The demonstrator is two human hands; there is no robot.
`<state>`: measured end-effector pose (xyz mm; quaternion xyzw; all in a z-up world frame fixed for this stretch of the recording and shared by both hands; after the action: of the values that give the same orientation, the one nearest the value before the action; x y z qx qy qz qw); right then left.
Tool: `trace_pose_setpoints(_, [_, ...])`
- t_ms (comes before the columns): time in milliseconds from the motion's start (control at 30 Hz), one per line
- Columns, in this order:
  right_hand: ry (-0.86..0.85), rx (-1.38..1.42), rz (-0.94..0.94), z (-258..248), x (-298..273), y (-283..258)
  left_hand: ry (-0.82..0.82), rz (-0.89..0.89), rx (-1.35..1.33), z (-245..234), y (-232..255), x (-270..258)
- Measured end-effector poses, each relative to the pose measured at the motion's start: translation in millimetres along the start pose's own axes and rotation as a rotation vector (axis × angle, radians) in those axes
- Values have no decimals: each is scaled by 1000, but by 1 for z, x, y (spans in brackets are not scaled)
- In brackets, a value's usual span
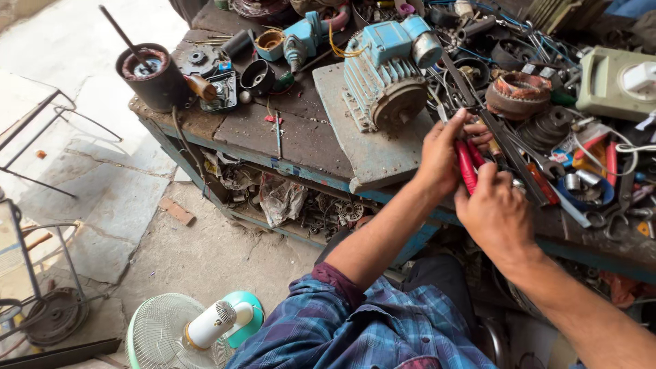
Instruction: The person uses red-handled pliers to repeatedly pull and adjust wires on a blue electric motor placed on a cluttered workbench. The hands reposition the motor and continue manipulating the wiring throughout the clip.
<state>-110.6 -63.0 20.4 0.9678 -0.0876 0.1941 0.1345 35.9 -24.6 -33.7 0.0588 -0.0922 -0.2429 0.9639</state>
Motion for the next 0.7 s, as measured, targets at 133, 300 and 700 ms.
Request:
trace_pose_setpoints(133, [-54,-6,-18,-9,-1,-13,116,-164,34,13,9,-3])
trace_pose_setpoints(300, [-152,-27,28,-31,8,-18,236,-78,186,41,10,-20])
trace_pose_setpoints(700, [-509,1236,291,-22,23,69,102,-35,65,33,-14,-16])
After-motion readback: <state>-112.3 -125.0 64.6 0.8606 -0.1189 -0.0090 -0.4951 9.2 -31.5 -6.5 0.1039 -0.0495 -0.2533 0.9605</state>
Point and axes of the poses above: each hand's wrist, its own x-axis towards the middle knuckle, its own z-axis out of the palm, y = z × x, the point moved 1 cm from there along x, towards the middle knuckle, and after that the axes turned 8 degrees about -x, right-handed, at the moved point
